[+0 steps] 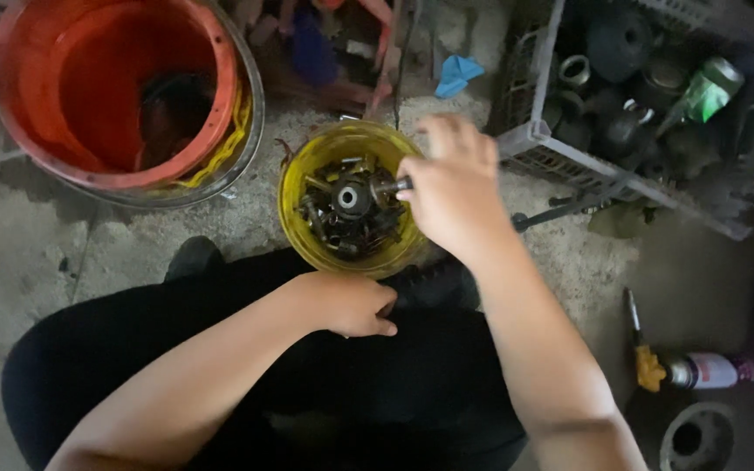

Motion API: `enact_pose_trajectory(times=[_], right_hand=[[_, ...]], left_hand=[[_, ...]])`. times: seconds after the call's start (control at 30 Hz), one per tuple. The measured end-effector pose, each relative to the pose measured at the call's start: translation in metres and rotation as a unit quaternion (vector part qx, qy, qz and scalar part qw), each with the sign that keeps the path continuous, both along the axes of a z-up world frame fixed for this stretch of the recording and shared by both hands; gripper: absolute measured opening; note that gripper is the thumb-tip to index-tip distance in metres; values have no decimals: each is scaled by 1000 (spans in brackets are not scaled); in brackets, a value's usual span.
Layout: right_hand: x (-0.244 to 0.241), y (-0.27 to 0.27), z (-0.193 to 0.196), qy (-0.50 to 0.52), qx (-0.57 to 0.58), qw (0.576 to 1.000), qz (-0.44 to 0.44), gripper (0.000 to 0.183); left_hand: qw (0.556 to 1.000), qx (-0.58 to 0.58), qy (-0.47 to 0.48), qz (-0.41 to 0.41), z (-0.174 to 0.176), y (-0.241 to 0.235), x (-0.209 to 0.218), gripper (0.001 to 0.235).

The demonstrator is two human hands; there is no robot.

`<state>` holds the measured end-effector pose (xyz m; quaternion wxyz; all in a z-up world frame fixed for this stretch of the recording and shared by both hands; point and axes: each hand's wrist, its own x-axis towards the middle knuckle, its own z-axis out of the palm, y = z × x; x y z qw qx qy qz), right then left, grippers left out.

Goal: The person sits on the floor and sorts various mechanical parts from a yellow bucket, placing some on the floor. Then, using a green cloth, the person wipes and cleans a yellow jack stand.

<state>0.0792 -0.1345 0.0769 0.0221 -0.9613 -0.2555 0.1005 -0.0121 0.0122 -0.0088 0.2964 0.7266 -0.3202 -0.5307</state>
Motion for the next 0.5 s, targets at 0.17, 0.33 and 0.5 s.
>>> enact_pose_trajectory(times=[0.17,0.33,0.5], right_hand=[[-11,-17,30,-40,130,990,-38,23],[-3,-26,8,-30,161,984,-67,24],[4,-18,-7,-7,106,993,-59,22]], left_hand=[[1000,-10,-8,1,-5,1,-3,44],[1000,13,22,-4,11,2,4,44],[1000,-17,1,-7,-7,-2,-1,45]])
